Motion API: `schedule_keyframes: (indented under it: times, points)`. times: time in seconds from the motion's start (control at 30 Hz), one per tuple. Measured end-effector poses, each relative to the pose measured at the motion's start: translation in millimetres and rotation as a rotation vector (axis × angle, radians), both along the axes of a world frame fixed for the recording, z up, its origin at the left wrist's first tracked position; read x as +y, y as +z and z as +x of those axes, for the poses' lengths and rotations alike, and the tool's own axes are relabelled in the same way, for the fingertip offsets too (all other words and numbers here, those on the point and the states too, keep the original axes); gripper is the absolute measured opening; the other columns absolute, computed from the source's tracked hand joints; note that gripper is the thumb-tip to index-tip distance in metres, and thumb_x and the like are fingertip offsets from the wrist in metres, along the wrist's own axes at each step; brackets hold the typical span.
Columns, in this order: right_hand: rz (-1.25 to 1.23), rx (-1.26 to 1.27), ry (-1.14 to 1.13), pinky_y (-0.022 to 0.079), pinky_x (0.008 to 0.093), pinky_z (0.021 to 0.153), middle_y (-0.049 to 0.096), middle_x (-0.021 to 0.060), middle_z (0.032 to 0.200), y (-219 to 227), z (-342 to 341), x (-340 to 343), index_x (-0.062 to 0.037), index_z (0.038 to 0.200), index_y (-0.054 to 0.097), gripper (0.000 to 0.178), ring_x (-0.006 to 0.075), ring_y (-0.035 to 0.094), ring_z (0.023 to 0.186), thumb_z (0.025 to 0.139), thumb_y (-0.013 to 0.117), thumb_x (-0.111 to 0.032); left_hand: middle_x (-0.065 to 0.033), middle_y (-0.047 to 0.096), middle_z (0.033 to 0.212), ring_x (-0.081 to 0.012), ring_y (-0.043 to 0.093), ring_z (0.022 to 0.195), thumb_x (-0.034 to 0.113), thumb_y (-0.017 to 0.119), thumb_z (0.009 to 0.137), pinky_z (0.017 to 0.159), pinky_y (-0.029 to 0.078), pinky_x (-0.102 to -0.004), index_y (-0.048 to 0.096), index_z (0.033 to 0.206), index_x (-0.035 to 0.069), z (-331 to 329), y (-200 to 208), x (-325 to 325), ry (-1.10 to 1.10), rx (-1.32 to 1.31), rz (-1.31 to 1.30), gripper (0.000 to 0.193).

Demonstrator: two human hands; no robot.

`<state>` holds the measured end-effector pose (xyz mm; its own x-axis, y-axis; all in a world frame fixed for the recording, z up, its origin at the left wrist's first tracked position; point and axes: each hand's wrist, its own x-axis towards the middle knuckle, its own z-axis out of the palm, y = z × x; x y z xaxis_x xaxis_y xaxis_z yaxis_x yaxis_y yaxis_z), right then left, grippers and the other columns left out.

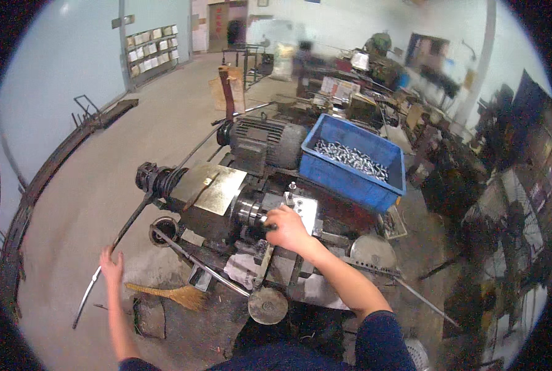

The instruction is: The person operates a metal turning machine in a workshop, repeatedly loading small metal parts into the chuck, adjusting the machine with levers, and collecting finished parts into a perforated metal tray. The person handles the parts one at a time and maintains a continuous cycle of loading, machining, and collecting.

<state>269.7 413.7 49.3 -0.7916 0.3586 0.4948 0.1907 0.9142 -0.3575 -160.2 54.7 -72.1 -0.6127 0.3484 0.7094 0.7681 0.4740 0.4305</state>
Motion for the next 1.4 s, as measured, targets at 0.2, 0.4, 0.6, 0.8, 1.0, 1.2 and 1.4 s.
schedule_keyframes:
  times: [0.2, 0.4, 0.6, 0.8, 1.0, 1.2, 1.4]
  points:
    - [-0.072, 0.069, -0.317, 0.045, 0.0381, 0.072, 0.063, 0.0102, 0.093, 0, 135, -19, -0.0068, 0.081, 0.065, 0.028, 0.0303, 0.055, 0.082, 0.055, 0.062, -0.017, -0.0185, 0.062, 0.09, -0.0347, 0.061, 0.085, 0.023, 0.066, 0.065, 0.073, 0.048, -0.0382, 0.06, 0.096, 0.002, 143, -113, 96, -0.292, -0.688, -0.556, 0.038]
    - [-0.306, -0.078, -0.8, 0.047, 0.0359, 0.071, 0.064, 0.0135, 0.08, -29, 296, -48, -0.0052, 0.079, 0.068, 0.028, 0.0298, 0.059, 0.078, 0.054, 0.064, -0.016, -0.0074, 0.065, 0.082, -0.0244, 0.064, 0.077, 0.021, 0.056, 0.075, 0.059, 0.049, -0.0367, 0.061, 0.102, 0.013, 112, -127, 125, -0.416, 0.163, -1.538, 0.029]
    - [-0.118, -0.284, -1.232, 0.044, 0.04, 0.08, 0.062, 0.0153, 0.086, -95, 435, -58, -0.0071, 0.089, 0.066, 0.037, 0.0322, 0.056, 0.089, 0.052, 0.066, -0.016, -0.0078, 0.065, 0.093, -0.0239, 0.063, 0.087, 0.027, 0.056, 0.078, 0.068, 0.049, -0.0375, 0.063, 0.099, 0.018, 122, -101, 132, -0.265, -0.08, -1.43, 0.023]
    - [-0.119, -0.692, -1.558, 0.044, 0.0414, 0.081, 0.06, 0.0154, 0.094, -158, 567, -76, -0.0043, 0.093, 0.06, 0.032, 0.0322, 0.056, 0.091, 0.063, 0.058, -0.016, -0.012, 0.065, 0.08, -0.0235, 0.064, 0.067, 0.03, 0.06, 0.08, 0.057, 0.049, -0.0357, 0.061, 0.1, 0.007, 89, -81, 104, -0.224, -0.448, -0.809, 0.03]
    - [-0.261, -0.7, -1.601, 0.049, 0.0431, 0.066, 0.062, 0.0149, 0.075, -167, 535, -135, -0.0034, 0.076, 0.063, 0.027, 0.0343, 0.06, 0.071, 0.061, 0.063, -0.026, -0.0153, 0.06, 0.064, -0.0196, 0.059, 0.048, 0.034, 0.055, 0.086, 0.041, 0.047, -0.0276, 0.056, 0.097, -0.007, 109, -21, 132, -0.368, -1.136, -0.016, 0.042]
    - [-0.846, -0.033, -1.292, 0.04, 0.0352, 0.049, 0.052, 0.0091, 0.057, -195, 456, -236, -0.0004, 0.07, 0.057, 0.021, 0.025, 0.047, 0.05, 0.058, 0.061, -0.018, -0.0112, 0.059, 0.077, -0.021, 0.06, 0.055, 0.027, 0.053, 0.086, 0.042, 0.052, -0.0315, 0.053, 0.098, -0.004, 121, -50, 158, -0.275, -1.172, 0.061, 0.033]
    - [-1.191, 0.512, -1.17, 0.034, 0.0248, 0.049, 0.047, -0.0024, 0.06, -156, 369, -258, -0.0024, 0.07, 0.055, 0.012, 0.0088, 0.044, 0.056, 0.06, 0.057, -0.008, -0.007, 0.055, 0.066, -0.0182, 0.057, 0.05, 0.02, 0.051, 0.085, 0.04, 0.051, -0.0317, 0.05, 0.08, -0.001, 125, -40, 161, -0.304, -1.129, 0.098, 0.021]
